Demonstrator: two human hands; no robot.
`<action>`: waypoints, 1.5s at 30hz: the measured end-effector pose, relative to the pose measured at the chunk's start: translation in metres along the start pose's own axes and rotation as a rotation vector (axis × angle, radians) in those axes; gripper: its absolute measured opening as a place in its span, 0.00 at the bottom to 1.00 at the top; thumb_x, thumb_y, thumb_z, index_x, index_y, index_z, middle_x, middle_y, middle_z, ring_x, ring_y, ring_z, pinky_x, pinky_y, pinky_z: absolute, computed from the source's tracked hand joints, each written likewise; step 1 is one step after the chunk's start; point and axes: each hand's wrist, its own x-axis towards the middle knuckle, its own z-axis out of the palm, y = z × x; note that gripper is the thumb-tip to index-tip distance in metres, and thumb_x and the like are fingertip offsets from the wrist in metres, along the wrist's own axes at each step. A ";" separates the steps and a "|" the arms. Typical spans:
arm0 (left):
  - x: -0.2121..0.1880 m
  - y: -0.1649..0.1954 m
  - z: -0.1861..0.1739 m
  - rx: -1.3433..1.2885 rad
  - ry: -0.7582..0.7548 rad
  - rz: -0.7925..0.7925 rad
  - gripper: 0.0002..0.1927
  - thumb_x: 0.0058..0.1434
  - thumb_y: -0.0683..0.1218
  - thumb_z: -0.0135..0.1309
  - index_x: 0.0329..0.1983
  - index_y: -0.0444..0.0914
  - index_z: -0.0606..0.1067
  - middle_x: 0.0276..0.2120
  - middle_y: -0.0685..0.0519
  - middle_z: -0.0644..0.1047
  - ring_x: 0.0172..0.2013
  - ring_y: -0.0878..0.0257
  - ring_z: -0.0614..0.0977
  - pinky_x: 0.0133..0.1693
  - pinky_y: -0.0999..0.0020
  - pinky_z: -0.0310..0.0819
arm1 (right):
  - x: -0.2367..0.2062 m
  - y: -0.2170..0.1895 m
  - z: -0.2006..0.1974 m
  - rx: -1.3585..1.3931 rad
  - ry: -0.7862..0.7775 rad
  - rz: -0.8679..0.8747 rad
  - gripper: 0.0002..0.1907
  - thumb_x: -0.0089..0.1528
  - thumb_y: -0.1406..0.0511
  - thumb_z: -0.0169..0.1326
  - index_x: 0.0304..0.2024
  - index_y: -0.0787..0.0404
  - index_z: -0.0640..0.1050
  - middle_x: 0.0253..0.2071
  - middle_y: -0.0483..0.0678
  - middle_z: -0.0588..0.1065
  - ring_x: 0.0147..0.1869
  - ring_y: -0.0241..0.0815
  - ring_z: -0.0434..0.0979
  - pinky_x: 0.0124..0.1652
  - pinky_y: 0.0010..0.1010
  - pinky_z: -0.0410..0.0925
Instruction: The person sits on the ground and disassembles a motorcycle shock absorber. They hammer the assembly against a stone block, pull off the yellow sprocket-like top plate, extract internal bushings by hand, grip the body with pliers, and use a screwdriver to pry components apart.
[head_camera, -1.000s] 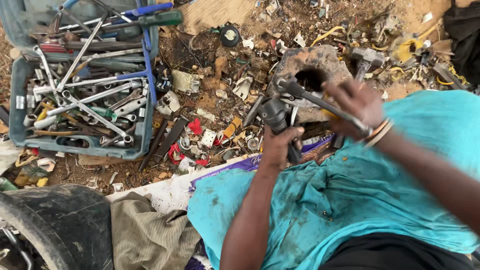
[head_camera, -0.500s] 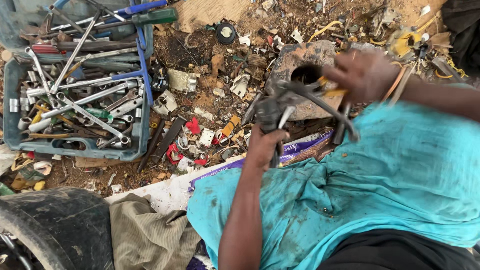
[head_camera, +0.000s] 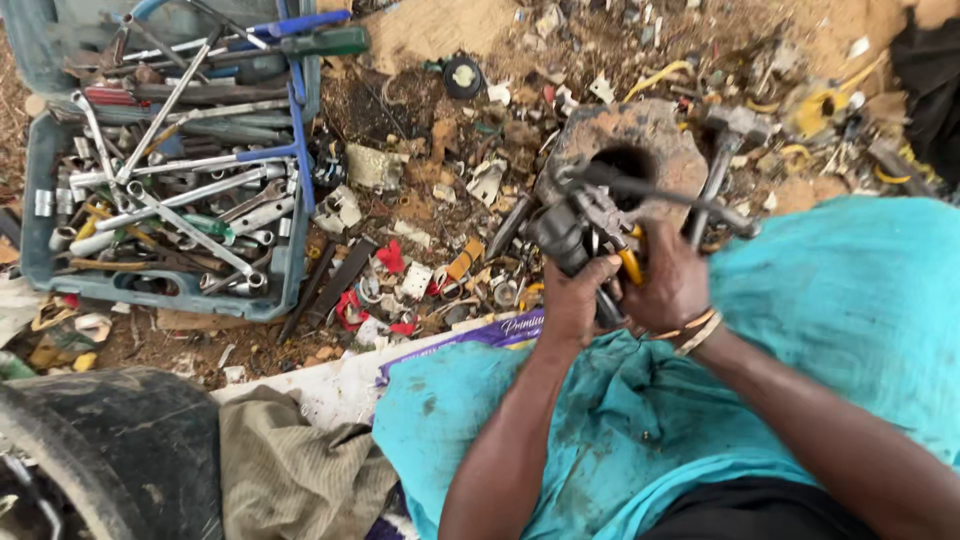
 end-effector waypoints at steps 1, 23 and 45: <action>-0.001 -0.003 0.000 0.018 -0.002 0.009 0.11 0.57 0.36 0.60 0.44 0.34 0.77 0.30 0.52 0.78 0.22 0.65 0.76 0.25 0.68 0.72 | -0.009 -0.004 0.007 0.079 -0.016 0.061 0.32 0.52 0.68 0.62 0.59 0.59 0.69 0.47 0.57 0.76 0.47 0.62 0.78 0.42 0.54 0.71; -0.001 -0.006 0.012 0.004 -0.050 0.109 0.16 0.61 0.40 0.65 0.51 0.35 0.76 0.42 0.55 0.80 0.38 0.67 0.79 0.39 0.69 0.76 | 0.006 0.012 0.008 -0.022 -0.096 0.068 0.32 0.50 0.70 0.60 0.58 0.61 0.70 0.44 0.55 0.73 0.40 0.59 0.79 0.38 0.49 0.73; 0.007 0.009 0.004 0.295 0.018 0.166 0.22 0.58 0.40 0.65 0.55 0.35 0.74 0.45 0.55 0.80 0.43 0.67 0.80 0.46 0.68 0.76 | 0.006 0.014 0.009 0.197 0.023 -0.016 0.27 0.61 0.64 0.59 0.63 0.54 0.69 0.45 0.53 0.75 0.44 0.65 0.78 0.41 0.53 0.71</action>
